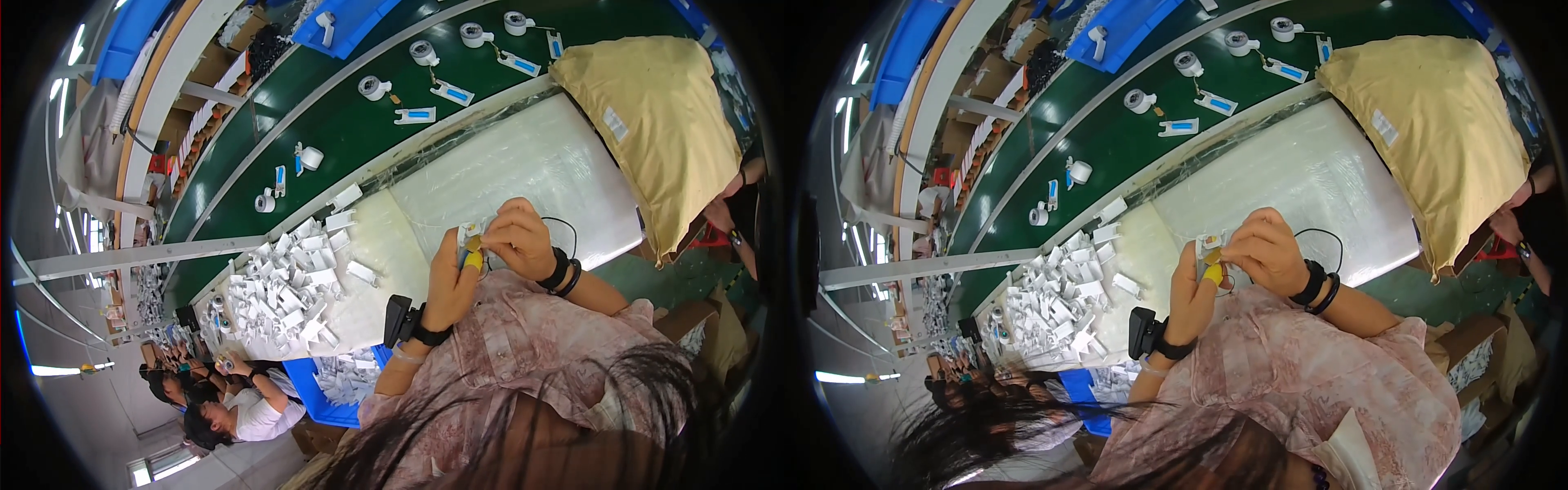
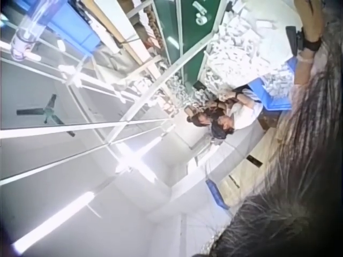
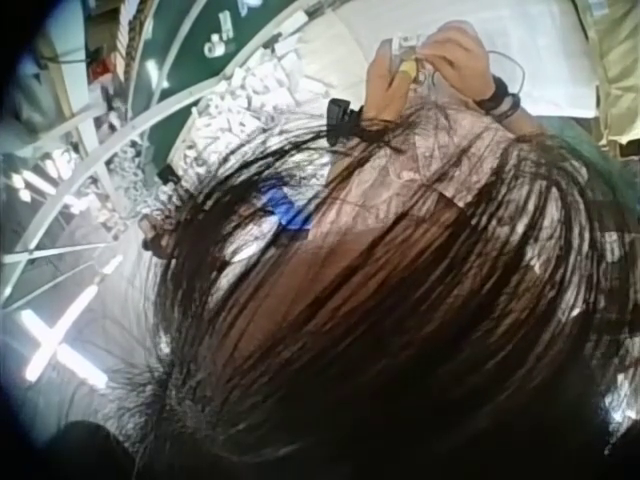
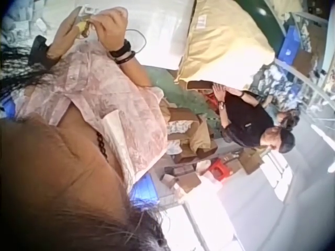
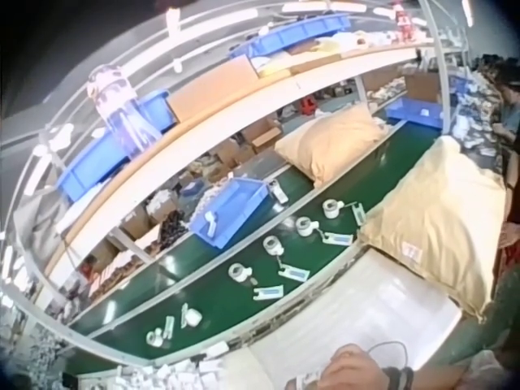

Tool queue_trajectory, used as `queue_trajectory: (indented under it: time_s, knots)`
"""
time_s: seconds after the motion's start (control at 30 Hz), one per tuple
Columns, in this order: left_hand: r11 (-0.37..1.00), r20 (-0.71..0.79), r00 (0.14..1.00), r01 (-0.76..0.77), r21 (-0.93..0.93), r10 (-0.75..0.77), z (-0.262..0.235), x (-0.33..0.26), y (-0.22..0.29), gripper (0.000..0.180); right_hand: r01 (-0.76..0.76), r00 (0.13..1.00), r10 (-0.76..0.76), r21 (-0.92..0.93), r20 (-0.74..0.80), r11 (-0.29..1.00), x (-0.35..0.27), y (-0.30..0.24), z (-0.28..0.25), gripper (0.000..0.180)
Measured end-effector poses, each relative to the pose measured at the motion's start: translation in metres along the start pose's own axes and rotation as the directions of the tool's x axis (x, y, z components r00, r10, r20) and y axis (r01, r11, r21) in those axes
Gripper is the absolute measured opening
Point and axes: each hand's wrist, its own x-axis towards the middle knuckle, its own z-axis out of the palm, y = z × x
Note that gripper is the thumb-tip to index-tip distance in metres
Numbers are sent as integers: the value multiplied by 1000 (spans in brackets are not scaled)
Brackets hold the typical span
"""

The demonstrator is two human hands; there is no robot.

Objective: The person assembles a handheld fan by inserting a battery into a white plastic housing, pressing a fan motor component into place, and snapping on the front cover. Once finished, the person places the completed fan onto the green conveyor belt.

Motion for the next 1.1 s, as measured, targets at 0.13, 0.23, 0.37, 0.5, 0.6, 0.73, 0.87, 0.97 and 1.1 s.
queue_trajectory:
  time_s: [0.13,0.23,0.37,0.5,0.6,0.73,0.87,0.97,1.1]
  knots:
    - [995,4,1000,28,-98,-27,-2,-1,1,29,-45,999,46,31,-27,999,2,-5,3,22]
    - [996,14,1000,1,-85,0,-4,-1,-1,30,-33,999,33,-6,-27,999,5,-8,3,22]
    - [999,-25,999,35,32,-35,-3,-1,-1,29,4,1000,-4,-28,0,1000,8,-8,2,22]
    - [997,-51,998,44,57,-41,-5,0,-10,30,-9,1000,9,-35,0,999,10,-7,4,22]
    - [998,-60,998,-8,55,12,-6,1,-14,29,15,1000,-14,-33,24,999,12,-6,5,22]
    - [993,-53,996,-64,97,69,-6,3,-16,24,24,1000,-23,-73,21,997,12,-6,7,18]
    - [992,-95,996,17,128,-4,-10,0,-19,25,28,999,-27,-91,18,995,12,-7,10,18]
    - [980,-94,995,-10,197,29,-12,0,-21,25,38,999,-35,-107,28,994,11,-8,12,18]
    - [973,-101,994,-13,231,38,-15,1,-22,25,27,999,-24,-103,36,994,11,-8,16,18]
